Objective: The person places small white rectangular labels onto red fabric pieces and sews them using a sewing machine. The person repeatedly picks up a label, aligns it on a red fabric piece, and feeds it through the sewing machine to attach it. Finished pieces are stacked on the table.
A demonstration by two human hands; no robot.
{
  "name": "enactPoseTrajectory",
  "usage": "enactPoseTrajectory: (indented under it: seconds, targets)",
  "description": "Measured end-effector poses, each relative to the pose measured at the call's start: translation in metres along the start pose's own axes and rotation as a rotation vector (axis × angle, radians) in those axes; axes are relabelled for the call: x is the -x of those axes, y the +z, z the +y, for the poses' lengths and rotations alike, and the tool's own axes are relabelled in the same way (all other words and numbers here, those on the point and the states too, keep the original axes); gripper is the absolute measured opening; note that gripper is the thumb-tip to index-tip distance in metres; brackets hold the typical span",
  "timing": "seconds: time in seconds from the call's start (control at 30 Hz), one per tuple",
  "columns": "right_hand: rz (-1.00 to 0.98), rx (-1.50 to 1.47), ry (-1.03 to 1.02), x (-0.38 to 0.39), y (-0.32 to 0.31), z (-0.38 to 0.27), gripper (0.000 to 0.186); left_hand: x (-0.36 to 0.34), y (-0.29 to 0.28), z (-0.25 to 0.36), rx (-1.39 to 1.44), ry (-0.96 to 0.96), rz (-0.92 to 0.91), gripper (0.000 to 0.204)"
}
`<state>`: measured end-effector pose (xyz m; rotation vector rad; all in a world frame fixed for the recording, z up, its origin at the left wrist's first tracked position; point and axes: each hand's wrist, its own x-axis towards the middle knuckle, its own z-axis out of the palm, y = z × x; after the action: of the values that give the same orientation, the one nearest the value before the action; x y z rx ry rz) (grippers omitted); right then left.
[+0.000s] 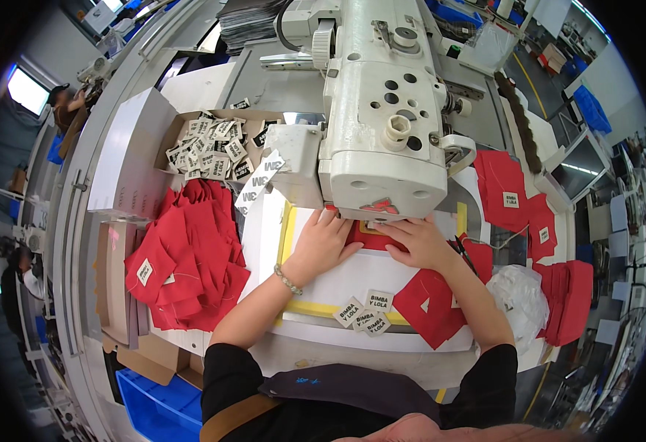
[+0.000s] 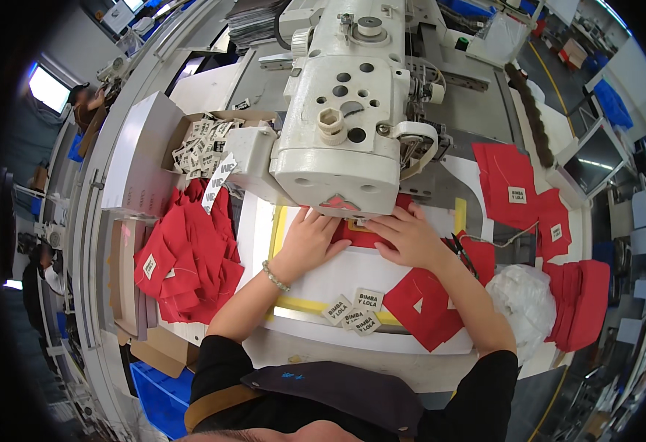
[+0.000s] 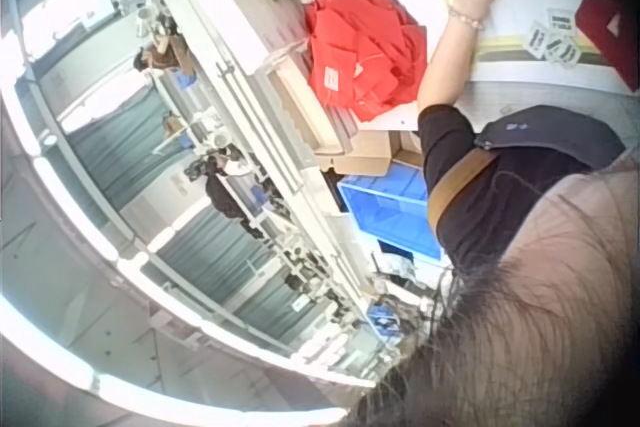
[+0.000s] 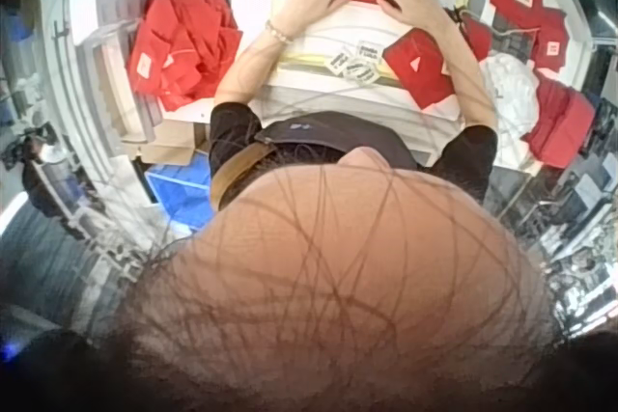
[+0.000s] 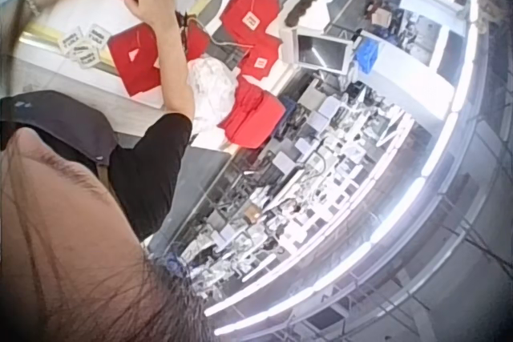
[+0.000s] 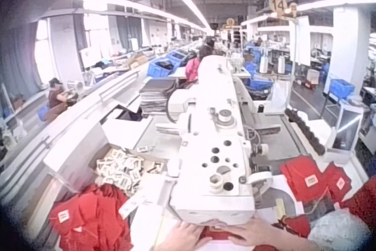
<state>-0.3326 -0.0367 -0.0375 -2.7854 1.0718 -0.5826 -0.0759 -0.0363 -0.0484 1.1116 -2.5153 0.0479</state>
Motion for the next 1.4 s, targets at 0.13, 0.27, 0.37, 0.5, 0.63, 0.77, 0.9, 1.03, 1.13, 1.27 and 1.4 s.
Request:
enactPoseTrajectory:
  seconds: [0.13,0.27,0.37,0.5,0.63,0.77,0.9,1.03,1.13,1.27,1.4]
  targets:
    - [0.05,0.026,-0.04,-0.002,0.001,0.001,0.041,-0.001,-0.003,0.002,0.042,-0.031,-0.049,0.057]
    - [0.05,0.014,-0.049,-0.001,0.006,0.004,0.04,0.0,0.002,0.001,0.039,-0.03,-0.046,0.054]
    - [0.024,0.001,-0.039,-0.001,0.007,0.005,0.039,0.0,0.003,0.002,0.03,-0.039,-0.063,0.051]
    - [0.027,0.003,-0.033,-0.001,0.007,0.005,0.04,-0.001,0.005,0.003,0.038,-0.055,-0.087,0.049]
    - [0.044,0.019,-0.052,0.0,0.004,0.002,0.042,-0.001,0.003,0.004,0.046,-0.041,-0.054,0.047]
    - [0.042,0.009,-0.04,0.0,0.003,0.001,0.042,-0.004,-0.001,0.005,0.048,-0.042,-0.045,0.044]
    - [0.023,0.003,-0.025,0.003,0.001,0.0,0.042,-0.005,-0.001,0.005,0.047,-0.032,-0.012,0.038]
    - [0.034,0.008,-0.015,0.0,0.002,0.004,0.042,-0.009,-0.001,0.001,0.077,-0.078,-0.033,0.029]
    - [0.03,0.006,-0.015,-0.003,0.002,0.01,0.043,-0.014,0.0,-0.005,0.124,-0.124,-0.05,0.024]
    - [0.019,0.022,-0.013,-0.004,0.003,0.017,0.042,-0.022,0.001,-0.007,0.231,-0.212,-0.109,0.019]
    - [0.046,0.044,-0.006,-0.003,0.004,0.017,0.04,-0.02,0.002,-0.009,0.167,-0.17,-0.037,0.018]
